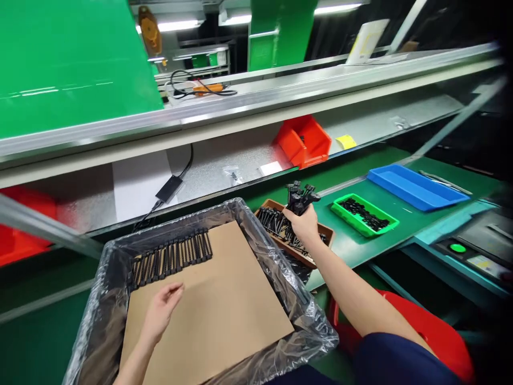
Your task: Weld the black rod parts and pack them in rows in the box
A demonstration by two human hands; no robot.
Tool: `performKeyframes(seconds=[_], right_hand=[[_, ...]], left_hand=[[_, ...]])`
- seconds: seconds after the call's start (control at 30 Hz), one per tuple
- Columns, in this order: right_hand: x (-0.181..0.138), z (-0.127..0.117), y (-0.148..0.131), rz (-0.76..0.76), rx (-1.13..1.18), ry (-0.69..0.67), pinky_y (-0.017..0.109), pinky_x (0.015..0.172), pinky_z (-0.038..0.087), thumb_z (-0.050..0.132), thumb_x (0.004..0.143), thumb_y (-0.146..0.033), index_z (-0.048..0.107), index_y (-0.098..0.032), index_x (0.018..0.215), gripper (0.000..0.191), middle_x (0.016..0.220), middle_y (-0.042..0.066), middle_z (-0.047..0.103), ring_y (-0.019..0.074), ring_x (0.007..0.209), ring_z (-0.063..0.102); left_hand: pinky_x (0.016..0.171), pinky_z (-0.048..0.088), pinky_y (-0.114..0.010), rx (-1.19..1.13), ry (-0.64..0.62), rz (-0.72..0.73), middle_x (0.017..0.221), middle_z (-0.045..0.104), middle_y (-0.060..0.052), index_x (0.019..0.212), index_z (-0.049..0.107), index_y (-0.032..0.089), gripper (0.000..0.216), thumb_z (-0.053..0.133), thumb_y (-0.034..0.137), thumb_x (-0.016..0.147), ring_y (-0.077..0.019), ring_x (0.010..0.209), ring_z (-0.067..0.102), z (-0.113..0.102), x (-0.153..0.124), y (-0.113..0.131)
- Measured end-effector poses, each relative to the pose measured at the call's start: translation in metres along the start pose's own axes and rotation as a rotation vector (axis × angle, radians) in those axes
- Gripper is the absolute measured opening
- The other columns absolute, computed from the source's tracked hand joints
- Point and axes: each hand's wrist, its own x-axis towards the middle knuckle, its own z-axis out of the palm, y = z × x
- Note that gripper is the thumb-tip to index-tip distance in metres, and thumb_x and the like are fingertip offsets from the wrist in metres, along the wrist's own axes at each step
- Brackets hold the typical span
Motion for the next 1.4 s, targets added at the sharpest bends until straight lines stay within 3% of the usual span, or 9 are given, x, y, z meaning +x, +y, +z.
performKeyframes(seconds=[0.17,0.3,0.43,0.6,0.7,0.83,1.07,1.2,1.4], right_hand=[[-0.115,0.029,-0.092,-0.043,0.168,-0.754,0.032,0.068,0.047,0.069,0.065,-0.030,0.054,-0.018,0.093,0.034,0.082,0.003,0.063,0.0183,0.072,0.057],[-0.204,0.072,-0.122,-0.087,0.070,-1.140,0.031,0.067,0.047,0.066,0.063,-0.019,0.051,-0.018,0.101,0.040,0.085,0.002,0.062,0.0188,0.075,0.057],[-0.252,0.110,-0.126,-0.156,-0.027,-1.156,0.037,0.076,0.049,0.064,0.063,-0.018,0.048,-0.018,0.104,0.044,0.095,0.006,0.057,0.0234,0.088,0.057],[-0.272,0.129,-0.123,-0.103,0.233,-1.184,0.034,0.081,0.051,0.060,0.069,-0.020,0.052,-0.021,0.116,0.047,0.109,0.007,0.052,0.0220,0.101,0.056],[-0.273,0.137,-0.117,-0.070,0.350,-1.100,0.033,0.079,0.052,0.051,0.083,-0.026,0.058,-0.020,0.106,0.025,0.105,0.008,0.055,0.0188,0.094,0.059],[-0.268,0.146,-0.108,-0.252,0.253,-0.995,0.034,0.082,0.049,0.053,0.083,-0.025,0.061,-0.020,0.086,0.009,0.095,0.006,0.058,0.0195,0.094,0.056],[-0.247,0.152,-0.104,-0.296,0.171,-1.110,0.029,0.072,0.045,0.058,0.081,-0.027,0.062,-0.019,0.081,0.008,0.087,0.004,0.059,0.0179,0.085,0.054],[-0.246,0.153,-0.104,-0.127,0.144,-1.130,0.029,0.074,0.043,0.062,0.075,-0.029,0.061,-0.018,0.071,0.012,0.081,0.002,0.057,0.0166,0.081,0.053],[-0.221,0.174,-0.084,0.450,0.423,-1.140,0.022,0.054,0.041,0.068,0.067,-0.050,0.055,-0.019,0.074,0.035,0.082,0.002,0.059,0.0118,0.066,0.051]], left_hand=[[0.107,0.036,-0.043,-0.261,-0.289,0.239,0.134,0.055,-0.014,0.125,0.059,0.022,0.072,0.084,0.032,0.058,-0.0297,0.128,0.046,0.044,-0.034,0.050],[0.105,0.037,-0.046,-0.486,-0.273,0.251,0.131,0.057,-0.016,0.125,0.058,0.019,0.084,0.089,0.027,0.047,-0.0344,0.126,0.047,0.062,-0.048,0.057],[0.097,0.044,-0.045,-0.658,-0.032,0.098,0.105,0.070,-0.013,0.110,0.065,0.014,0.064,0.087,0.025,0.051,-0.0313,0.105,0.062,0.053,-0.043,0.042],[0.084,0.051,-0.039,-0.875,0.213,0.051,0.086,0.073,-0.008,0.091,0.069,0.013,0.040,0.082,0.024,0.055,-0.0248,0.085,0.068,0.029,-0.023,0.023],[0.080,0.051,-0.035,-0.894,0.244,0.104,0.083,0.073,-0.007,0.086,0.070,0.012,0.035,0.082,0.021,0.054,-0.0220,0.081,0.068,0.024,-0.012,0.020],[0.075,0.050,-0.030,-0.917,0.305,0.144,0.080,0.072,-0.004,0.082,0.070,0.013,0.032,0.081,0.018,0.052,-0.0176,0.075,0.066,0.023,-0.005,0.020],[0.078,0.051,-0.032,-0.921,0.186,0.066,0.083,0.073,-0.006,0.082,0.070,0.011,0.032,0.083,0.019,0.053,-0.0183,0.076,0.067,0.016,-0.002,0.017],[0.079,0.052,-0.033,-0.916,0.141,-0.023,0.085,0.074,-0.008,0.086,0.070,0.011,0.035,0.083,0.019,0.055,-0.0196,0.076,0.068,0.018,-0.001,0.013],[0.068,0.054,-0.028,-1.000,0.199,-0.148,0.071,0.071,-0.006,0.079,0.067,0.011,0.028,0.081,0.015,0.055,-0.0157,0.064,0.066,0.016,0.002,0.017]])
